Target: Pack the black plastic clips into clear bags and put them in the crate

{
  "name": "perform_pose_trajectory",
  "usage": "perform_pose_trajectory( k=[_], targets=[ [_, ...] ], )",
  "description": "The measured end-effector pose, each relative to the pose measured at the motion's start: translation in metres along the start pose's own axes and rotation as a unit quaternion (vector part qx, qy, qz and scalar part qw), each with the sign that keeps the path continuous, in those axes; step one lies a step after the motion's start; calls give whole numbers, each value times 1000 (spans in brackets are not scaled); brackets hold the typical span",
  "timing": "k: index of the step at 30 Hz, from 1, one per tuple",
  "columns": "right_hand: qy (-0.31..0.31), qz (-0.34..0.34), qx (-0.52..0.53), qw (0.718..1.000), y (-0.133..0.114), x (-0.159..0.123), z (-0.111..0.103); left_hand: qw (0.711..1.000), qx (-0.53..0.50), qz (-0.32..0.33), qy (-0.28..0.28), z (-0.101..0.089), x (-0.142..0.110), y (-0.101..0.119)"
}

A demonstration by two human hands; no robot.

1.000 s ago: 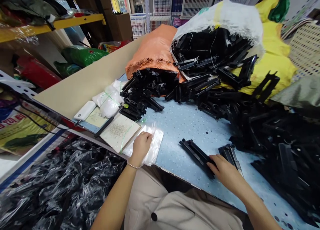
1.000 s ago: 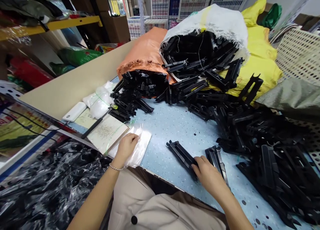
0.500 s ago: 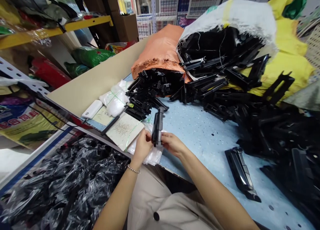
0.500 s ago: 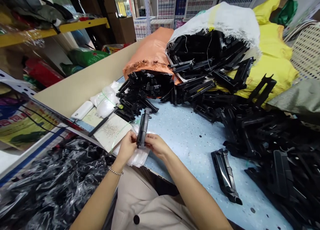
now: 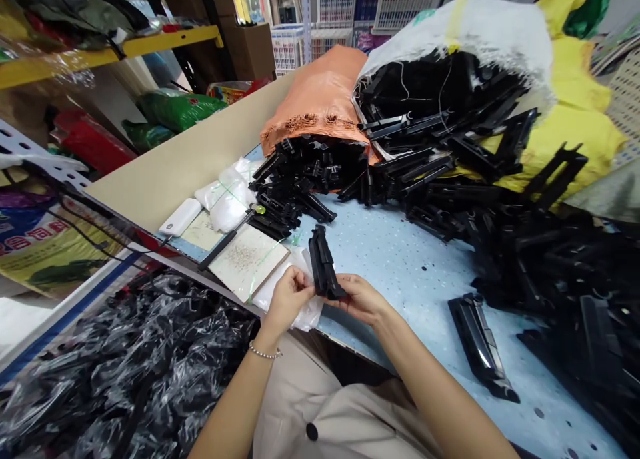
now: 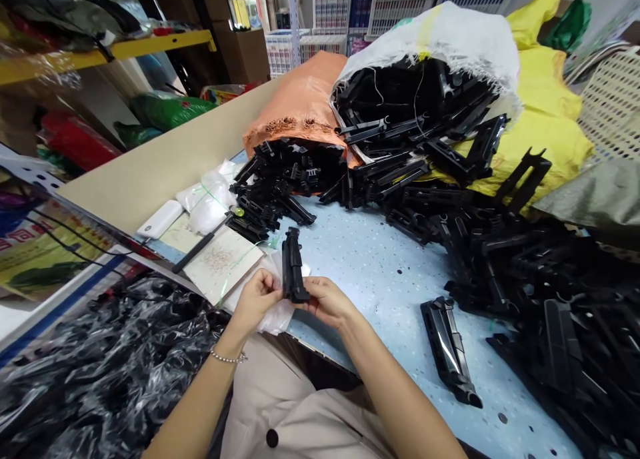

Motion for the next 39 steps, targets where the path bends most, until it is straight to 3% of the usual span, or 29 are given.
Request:
perform_pose_trajectory(
  k=[5, 11, 16, 19, 23, 26, 30, 35, 39],
  targets=[
    [23, -29, 50, 998, -4, -11, -10, 999, -48, -7, -8, -7, -7, 4],
    [-19, 24, 46, 998, 6, -11, 0, 998, 53, 1, -19, 6, -5, -10],
    [32, -7, 86, 996, 12, -8, -22, 1000, -10, 18, 13, -9, -9, -8],
    [33, -6, 110, 993, 13, -13, -33, 989, 121, 78, 42, -17, -14, 5],
    [-8, -3, 156, 988, 19, -16, -31, 962, 262, 76, -4, 6, -13, 7],
    [-29, -8, 176, 984, 21, -16, -26, 953, 293, 74, 11, 17, -7, 4],
    [-49, 3, 172, 984, 20, -19, -17, 962, 263, 75, 22, 12, -1, 0],
    [-45, -1, 137, 989, 20, -15, -11, 973, 217, 26, 71, -2, 1, -7],
    [-29, -14, 140, 990, 20, -9, -18, 997, 62, -19, 53, -6, 2, -17]
  ],
)
Point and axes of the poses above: each hand's wrist, its own x-axis towards the middle knuckle, its own z-axis out of the palm, y = z × x, the point moved 5 cm from there along x, towards the middle knuckle, and after that the axes turned 10 degrees about -y, right-handed, at the moved point
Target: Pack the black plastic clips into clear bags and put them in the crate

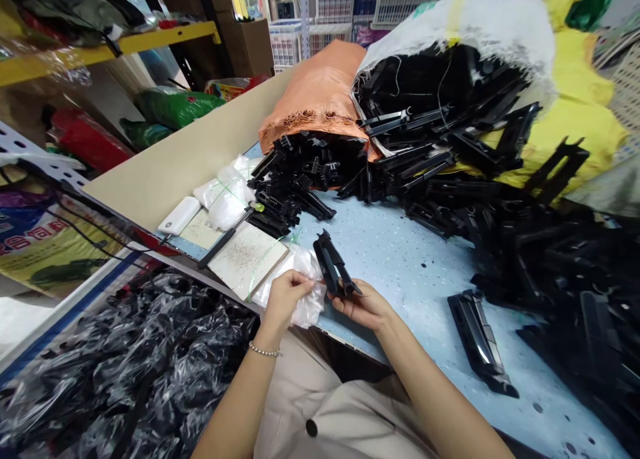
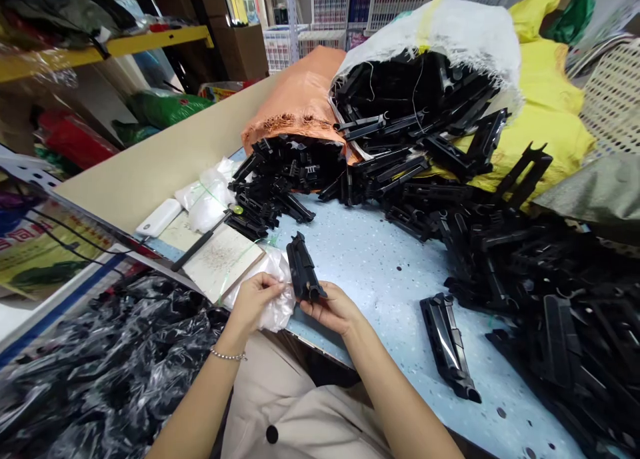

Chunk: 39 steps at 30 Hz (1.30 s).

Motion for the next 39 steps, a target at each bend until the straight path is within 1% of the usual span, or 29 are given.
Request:
perform_pose_trajectory(
  k=[2, 3, 4, 5, 6, 7, 8, 9, 11, 13, 15, 18, 20, 22, 25, 28, 30, 32, 34, 37, 39],
  targets=[
    [-4, 4, 14, 1000, -3, -1, -3, 998, -58, 4, 27, -10, -1, 0],
    [-7, 6, 25, 1000, -5, -2, -4, 996, -63, 22, 51, -17, -3, 3],
    [-12, 6, 36, 999, -6, -4, -4, 995, -46, 51, 74, -24, -5, 7],
    [-16, 6, 45, 999, -8, -6, -4, 992, -10, 89, 88, -29, -8, 14],
    [-21, 4, 53, 998, -8, -8, -4, 987, 40, 128, 91, -31, -11, 21],
    [-25, 2, 59, 998, -9, -9, -3, 978, 97, 163, 81, -30, -14, 28],
    [-28, -1, 61, 998, -9, -9, -2, 969, 152, 187, 59, -25, -17, 34],
    [-30, -3, 60, 998, -8, -9, -2, 961, 197, 193, 30, -18, -18, 36],
    [-29, -8, 55, 998, -6, -9, -1, 952, 249, 177, -19, -2, -18, 35],
    [-23, -10, 49, 999, -4, -8, -1, 953, 258, 158, -37, 8, -16, 31],
    [-17, -5, 48, 999, -3, -8, -2, 961, 235, 144, -31, 10, -13, 26],
    [-12, 1, 53, 999, -4, -11, -4, 972, 203, 122, 1, 0, -10, 21],
    [-10, -2, 57, 998, -4, -12, -5, 969, 212, 122, 32, -9, -11, 22],
    [-13, -6, 60, 998, -4, -11, -5, 960, 231, 149, 51, -11, -15, 28],
    [-22, -6, 55, 998, -1, -9, -2, 946, 255, 195, 33, 0, -22, 37],
    [-27, -5, 34, 999, 0, -8, 3, 944, 270, 189, 14, 13, -24, 38],
    [-30, -7, 18, 999, -1, -8, 6, 948, 265, 177, 12, 16, -23, 37],
    [-36, -8, 10, 999, -2, -9, 8, 954, 249, 167, 17, 15, -20, 35],
    [-39, -7, 12, 999, -2, -11, 7, 960, 232, 153, 32, 8, -16, 32],
    [-25, -10, 18, 999, -4, -14, 0, 968, 210, 121, 65, -9, -12, 26],
    [0, -19, 14, 1000, -7, -17, -8, 968, 205, 98, 103, -22, -13, 23]
  ],
)
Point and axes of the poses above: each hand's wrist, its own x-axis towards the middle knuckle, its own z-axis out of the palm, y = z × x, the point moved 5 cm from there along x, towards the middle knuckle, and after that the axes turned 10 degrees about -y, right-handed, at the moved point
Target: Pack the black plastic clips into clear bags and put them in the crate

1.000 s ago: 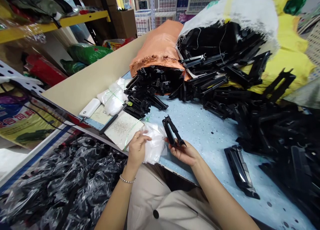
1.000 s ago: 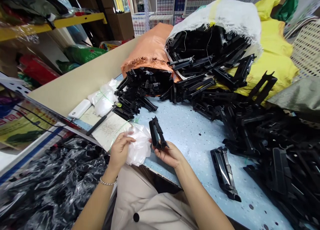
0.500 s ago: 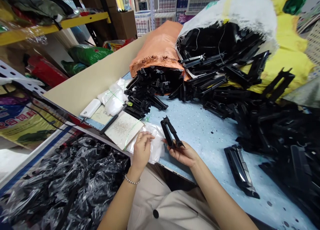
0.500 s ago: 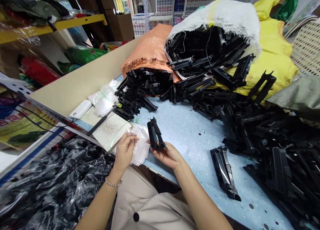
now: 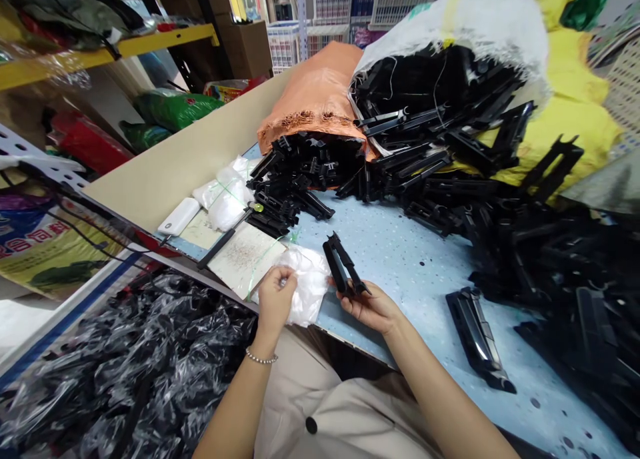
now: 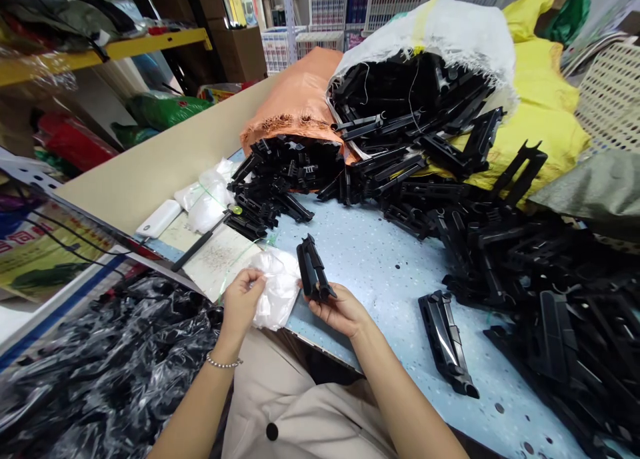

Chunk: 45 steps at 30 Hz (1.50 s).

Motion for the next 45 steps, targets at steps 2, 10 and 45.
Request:
perform_pose_trajectory(
  k=[2, 10, 45],
  targets=[
    [31, -13, -17, 999, -4, -4, -7, 999, 22, -9, 38, -10, -2, -4],
    [73, -17, -116, 990, -14, -19, -3, 947, 223, 220, -75, 8, -9, 16],
    [63, -27, -638, 767, -2, -91, 72, 850, 251, -164, -433, -118, -125, -42]
  ],
)
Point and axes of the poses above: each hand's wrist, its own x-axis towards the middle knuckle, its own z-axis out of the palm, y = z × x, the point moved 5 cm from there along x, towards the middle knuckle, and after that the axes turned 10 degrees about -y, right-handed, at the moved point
